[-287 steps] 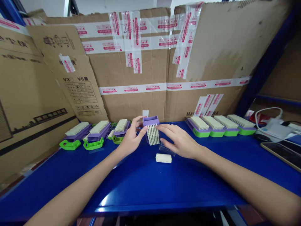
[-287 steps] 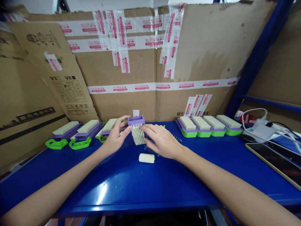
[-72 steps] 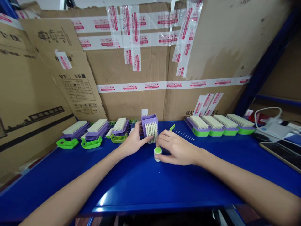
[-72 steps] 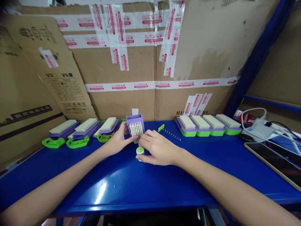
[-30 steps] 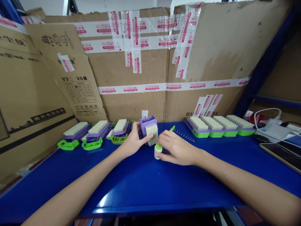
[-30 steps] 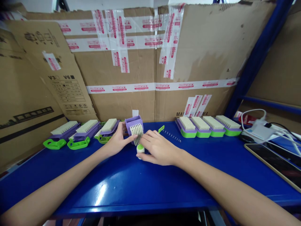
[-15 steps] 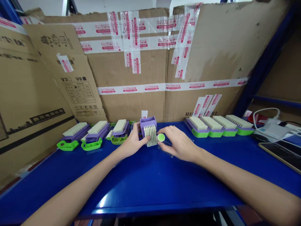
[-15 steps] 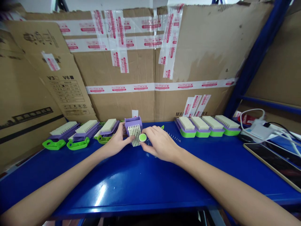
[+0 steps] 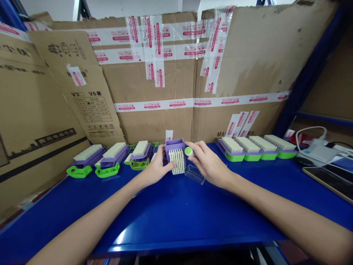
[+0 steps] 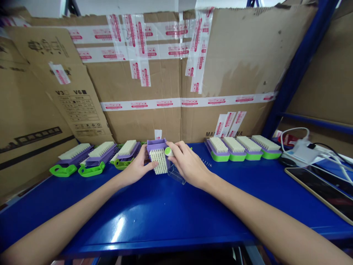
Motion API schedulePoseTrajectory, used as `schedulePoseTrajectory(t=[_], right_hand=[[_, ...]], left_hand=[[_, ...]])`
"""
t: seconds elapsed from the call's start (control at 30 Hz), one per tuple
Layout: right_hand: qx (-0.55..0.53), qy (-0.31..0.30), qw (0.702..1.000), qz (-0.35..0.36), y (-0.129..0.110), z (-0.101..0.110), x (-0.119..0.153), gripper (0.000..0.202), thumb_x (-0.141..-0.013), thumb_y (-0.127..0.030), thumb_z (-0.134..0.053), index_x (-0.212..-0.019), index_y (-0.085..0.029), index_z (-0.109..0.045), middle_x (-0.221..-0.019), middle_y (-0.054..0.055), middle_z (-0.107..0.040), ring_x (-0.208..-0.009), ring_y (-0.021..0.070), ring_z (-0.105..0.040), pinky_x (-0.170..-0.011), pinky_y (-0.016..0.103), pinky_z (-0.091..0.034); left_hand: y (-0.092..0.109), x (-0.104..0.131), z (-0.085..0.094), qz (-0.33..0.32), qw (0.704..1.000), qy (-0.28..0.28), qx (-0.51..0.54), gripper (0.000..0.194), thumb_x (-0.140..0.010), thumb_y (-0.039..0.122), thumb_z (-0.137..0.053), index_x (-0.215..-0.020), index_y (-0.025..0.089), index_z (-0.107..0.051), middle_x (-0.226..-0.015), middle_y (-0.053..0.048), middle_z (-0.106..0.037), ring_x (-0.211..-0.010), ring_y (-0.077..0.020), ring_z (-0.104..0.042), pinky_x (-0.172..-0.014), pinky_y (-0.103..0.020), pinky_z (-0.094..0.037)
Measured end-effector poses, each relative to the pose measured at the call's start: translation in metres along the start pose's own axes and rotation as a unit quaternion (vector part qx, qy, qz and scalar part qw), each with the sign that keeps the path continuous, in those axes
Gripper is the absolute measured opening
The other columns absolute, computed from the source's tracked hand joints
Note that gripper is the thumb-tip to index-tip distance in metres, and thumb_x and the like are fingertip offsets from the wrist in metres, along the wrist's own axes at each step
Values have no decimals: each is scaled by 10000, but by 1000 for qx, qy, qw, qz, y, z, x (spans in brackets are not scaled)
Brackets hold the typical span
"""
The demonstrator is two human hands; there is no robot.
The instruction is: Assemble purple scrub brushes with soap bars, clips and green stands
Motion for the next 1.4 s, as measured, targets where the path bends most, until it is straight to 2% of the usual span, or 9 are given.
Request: schedulePoseTrajectory(t=[0.17,0.5,0.97,1.2,1.4], right_hand=[[-10,39,999,4,1,4,0,416,-1144,-319,-461,-1542,-220,-387,-1305,175,-607,-1203,327,-632,-1029,535,-581],[18,85,996,3,2,11,-1,250,-1129,-280,-474,-1366,-203,-482,-1243,163,-655,-1075,317,-627,-932,497,-568],[57,158,986,18,-3,20,1,343,-1098,-205,-505,-1437,-254,-494,-1326,137,-645,-1196,326,-586,-1024,529,-503],[58,179,982,32,-4,24,3,348,-1094,-210,-551,-1436,-265,-523,-1303,118,-667,-1190,312,-605,-1003,507,-488],[66,188,979,44,-10,30,3,344,-1092,-220,-578,-1426,-297,-548,-1239,104,-651,-1131,296,-606,-967,499,-516]], left_hand=[[4,2,-3,3,1000,-16,17,606,-990,448,-707,-1437,224,-364,-1481,-181,-612,-1367,-345,-636,-1197,-598,-490],[8,4,-8,4,998,-41,44,619,-987,461,-720,-1427,217,-360,-1455,-183,-612,-1345,-355,-636,-1171,-590,-495],[19,5,-13,1,997,-49,60,633,-955,454,-776,-1428,218,-428,-1475,-167,-626,-1369,-352,-638,-1177,-579,-517],[26,6,-15,27,994,-71,73,712,-899,415,-833,-1478,219,-468,-1529,-177,-635,-1374,-376,-652,-1130,-579,-560],[24,6,-15,31,993,-83,81,693,-888,396,-854,-1472,216,-526,-1504,-153,-663,-1293,-337,-702,-1123,-536,-563]])
Point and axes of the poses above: each hand's wrist, its own x-axis away from the middle knuckle, its own z-axis out of the back of the hand, y = z × x, the point moved 6 cm from there along -x, towards the middle knuckle
